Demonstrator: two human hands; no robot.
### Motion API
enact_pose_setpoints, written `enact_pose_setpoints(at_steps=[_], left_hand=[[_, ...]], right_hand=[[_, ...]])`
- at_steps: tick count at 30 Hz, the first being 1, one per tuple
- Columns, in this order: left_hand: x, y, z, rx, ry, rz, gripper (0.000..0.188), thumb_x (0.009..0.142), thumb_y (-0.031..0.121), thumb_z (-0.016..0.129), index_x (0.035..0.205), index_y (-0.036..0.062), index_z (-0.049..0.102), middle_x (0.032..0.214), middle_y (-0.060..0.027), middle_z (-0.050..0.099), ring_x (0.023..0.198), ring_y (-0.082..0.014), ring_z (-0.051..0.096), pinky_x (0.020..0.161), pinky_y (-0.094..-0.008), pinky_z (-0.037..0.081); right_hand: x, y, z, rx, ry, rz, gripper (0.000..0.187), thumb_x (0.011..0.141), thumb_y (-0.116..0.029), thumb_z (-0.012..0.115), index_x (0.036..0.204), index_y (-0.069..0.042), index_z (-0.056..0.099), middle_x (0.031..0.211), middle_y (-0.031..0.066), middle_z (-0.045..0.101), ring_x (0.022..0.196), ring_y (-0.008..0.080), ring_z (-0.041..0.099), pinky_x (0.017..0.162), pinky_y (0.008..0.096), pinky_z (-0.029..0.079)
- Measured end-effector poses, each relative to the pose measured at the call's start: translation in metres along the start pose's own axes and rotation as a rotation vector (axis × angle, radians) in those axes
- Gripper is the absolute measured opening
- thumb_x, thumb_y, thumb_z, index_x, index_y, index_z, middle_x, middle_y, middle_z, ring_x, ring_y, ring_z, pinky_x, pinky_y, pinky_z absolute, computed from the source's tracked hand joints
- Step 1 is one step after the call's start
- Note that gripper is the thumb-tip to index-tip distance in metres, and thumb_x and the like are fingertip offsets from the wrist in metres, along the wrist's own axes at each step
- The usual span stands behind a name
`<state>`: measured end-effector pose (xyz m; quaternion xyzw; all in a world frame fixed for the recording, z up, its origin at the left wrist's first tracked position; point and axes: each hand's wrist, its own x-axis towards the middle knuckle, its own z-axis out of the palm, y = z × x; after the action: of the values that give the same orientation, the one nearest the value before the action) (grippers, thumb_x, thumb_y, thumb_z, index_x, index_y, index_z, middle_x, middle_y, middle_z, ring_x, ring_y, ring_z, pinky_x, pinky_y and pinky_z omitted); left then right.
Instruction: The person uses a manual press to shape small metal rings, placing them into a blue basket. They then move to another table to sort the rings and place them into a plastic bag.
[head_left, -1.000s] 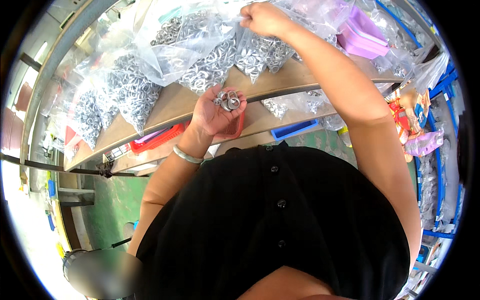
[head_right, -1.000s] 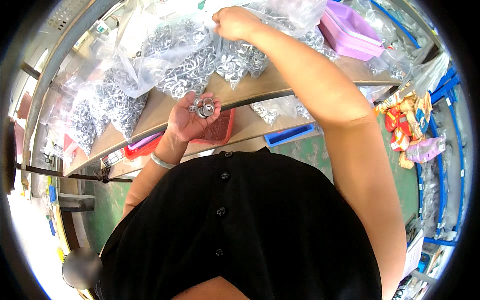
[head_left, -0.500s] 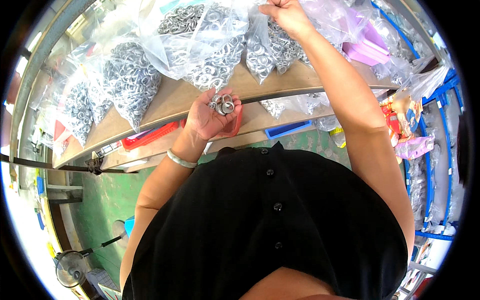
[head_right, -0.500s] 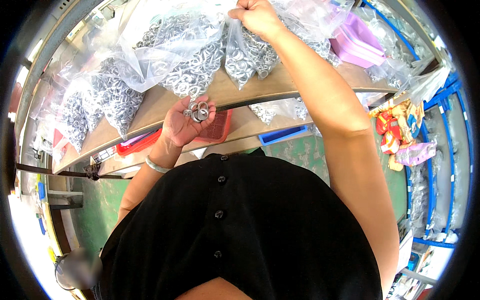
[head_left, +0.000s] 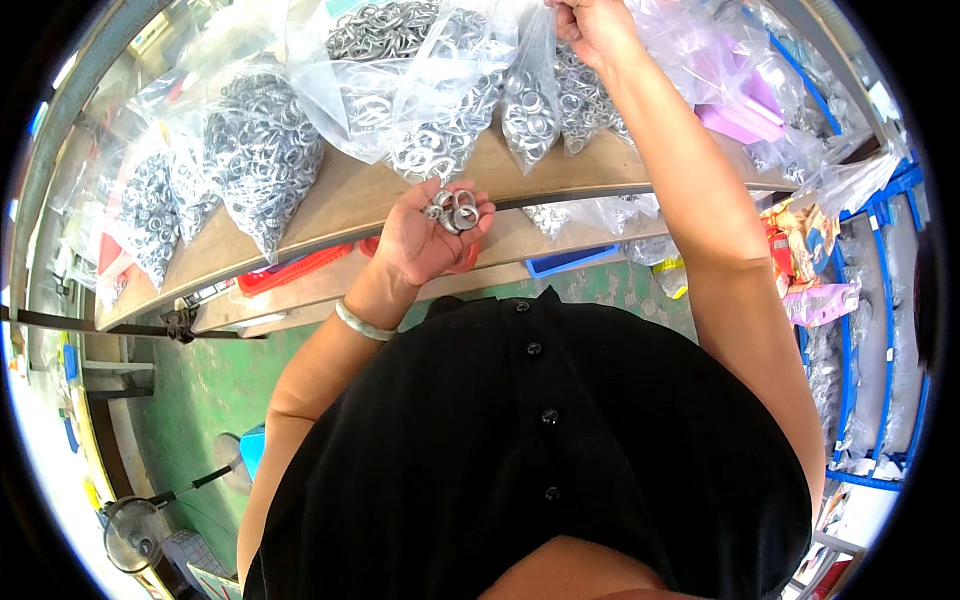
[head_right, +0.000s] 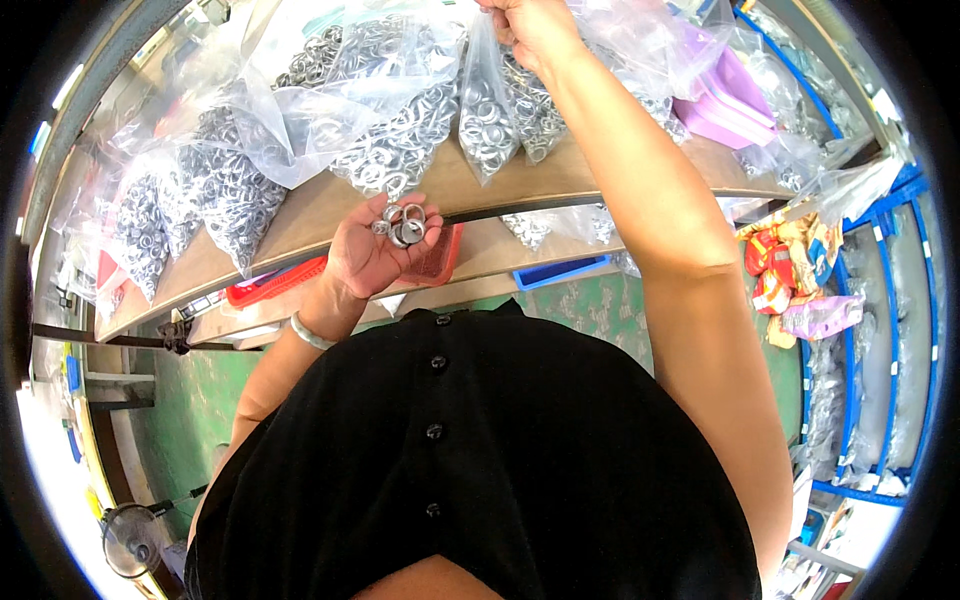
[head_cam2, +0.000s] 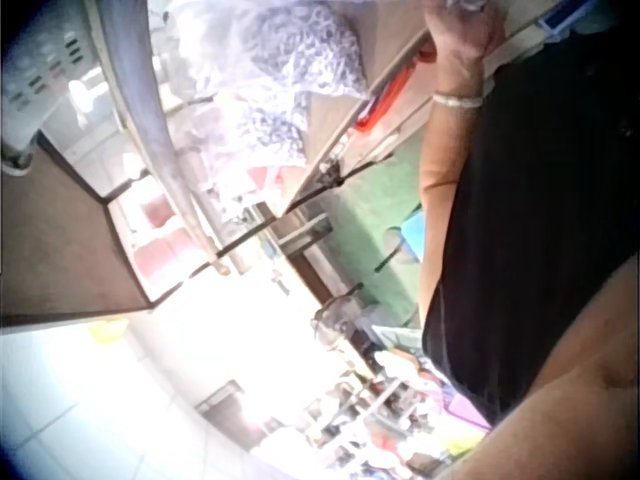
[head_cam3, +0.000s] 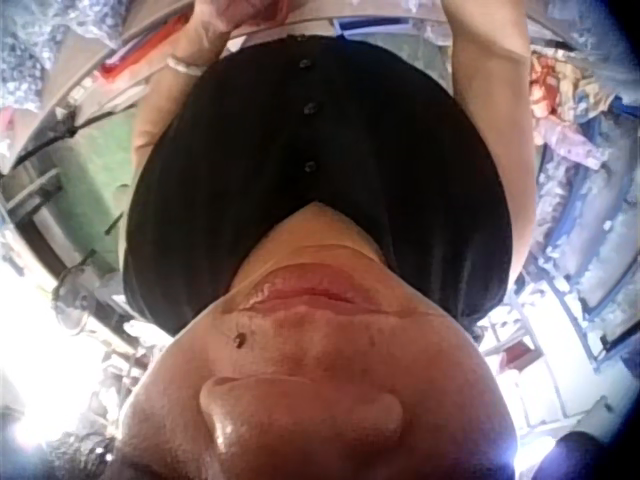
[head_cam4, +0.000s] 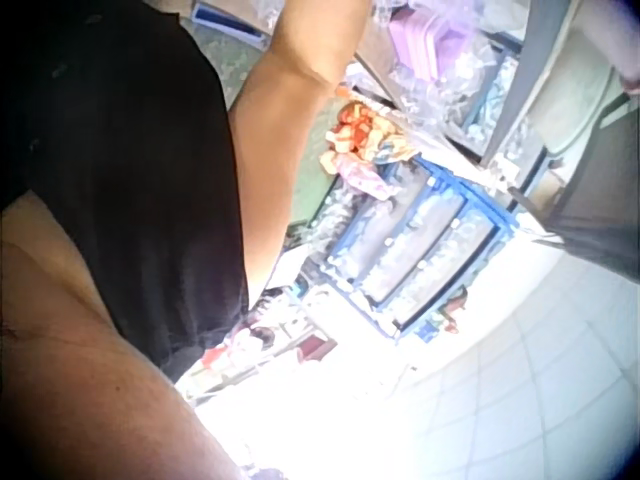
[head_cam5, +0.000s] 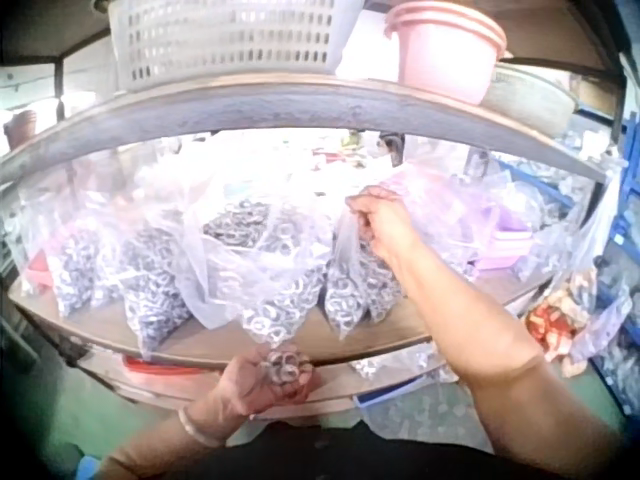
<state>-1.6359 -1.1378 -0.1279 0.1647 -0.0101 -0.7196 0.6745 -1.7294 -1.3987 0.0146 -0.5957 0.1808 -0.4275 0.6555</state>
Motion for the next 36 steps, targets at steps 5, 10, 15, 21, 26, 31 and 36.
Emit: enact_pose_setpoints(at_steps=[5, 10, 15, 21, 26, 31, 36], left_hand=[[0.008, 0.000, 0.019, -0.089, -0.118, -0.016, 0.048, 0.097, 0.030, 0.031, 0.123, -0.0089, 0.040, 0.120, -0.0256, 0.047, 0.116, -0.0399, 0.044, 0.100, -0.0531, 0.036], [0.011, 0.000, 0.042, -0.116, -0.181, -0.011, 0.050, 0.094, 0.029, 0.038, 0.128, -0.0083, 0.037, 0.129, -0.0273, 0.041, 0.121, -0.0406, 0.040, 0.104, -0.0544, 0.030], [0.021, -0.001, 0.050, -0.161, -0.282, -0.067, 0.049, 0.093, 0.028, 0.041, 0.126, -0.0077, 0.040, 0.129, -0.0257, 0.042, 0.120, -0.0375, 0.042, 0.106, -0.0543, 0.026], [0.027, -0.007, 0.054, -0.192, -0.456, -0.125, 0.048, 0.096, 0.036, 0.034, 0.119, -0.0043, 0.047, 0.118, -0.0187, 0.053, 0.113, -0.0333, 0.049, 0.100, -0.0510, 0.035], [0.027, -0.012, 0.068, -0.056, -0.207, -0.088, 0.046, 0.096, 0.038, 0.032, 0.112, -0.0021, 0.049, 0.107, -0.0153, 0.056, 0.104, -0.0293, 0.053, 0.093, -0.0420, 0.042], [0.036, -0.015, 0.059, -0.099, -0.287, -0.129, 0.043, 0.098, 0.036, 0.028, 0.114, 0.0000, 0.046, 0.113, -0.0142, 0.053, 0.107, -0.0260, 0.052, 0.095, -0.0412, 0.042], [0.036, -0.010, 0.077, 0.241, -0.038, -0.135, 0.031, 0.094, 0.028, 0.043, 0.109, 0.0025, 0.051, 0.099, -0.0133, 0.059, 0.087, -0.0225, 0.058, 0.068, -0.0302, 0.050]], right_hand=[[-0.013, -0.010, 0.000, -0.226, -0.139, 0.080, 0.014, 0.077, -0.003, 0.061, 0.065, -0.008, 0.055, 0.053, 0.0007, 0.050, 0.040, 0.0105, 0.044, 0.036, 0.0230, 0.032], [-0.066, -0.033, -0.002, -1.165, -0.176, -0.399, 0.012, 0.081, -0.011, 0.061, 0.092, -0.004, 0.059, 0.074, 0.0094, 0.061, 0.061, 0.0166, 0.056, 0.053, 0.0292, 0.045], [-0.150, -0.013, 0.003, -1.020, -0.402, -0.444, 0.029, 0.078, -0.005, 0.060, 0.107, -0.008, 0.055, 0.082, 0.0118, 0.060, 0.073, 0.0263, 0.062, 0.061, 0.0342, 0.049], [-0.157, -0.007, 0.011, -0.867, -0.398, -0.475, 0.017, 0.076, -0.003, 0.063, 0.093, -0.004, 0.061, 0.085, 0.0101, 0.059, 0.072, 0.0261, 0.061, 0.060, 0.0323, 0.049], [-0.159, -0.008, 0.031, -1.044, -0.442, -0.662, 0.015, 0.071, -0.010, 0.069, 0.083, -0.005, 0.064, 0.084, 0.0074, 0.057, 0.073, 0.0244, 0.058, 0.064, 0.0327, 0.048], [-0.161, 0.009, 0.031, -0.912, -0.382, -0.652, 0.009, 0.070, -0.008, 0.067, 0.070, -0.005, 0.058, 0.081, 0.0074, 0.056, 0.074, 0.0242, 0.057, 0.064, 0.0351, 0.046], [-0.153, -0.009, 0.005, -0.208, -0.237, -0.163, 0.010, 0.083, 0.003, 0.055, 0.074, -0.002, 0.051, 0.092, 0.0100, 0.060, 0.073, 0.0122, 0.060, 0.064, 0.0242, 0.049]])
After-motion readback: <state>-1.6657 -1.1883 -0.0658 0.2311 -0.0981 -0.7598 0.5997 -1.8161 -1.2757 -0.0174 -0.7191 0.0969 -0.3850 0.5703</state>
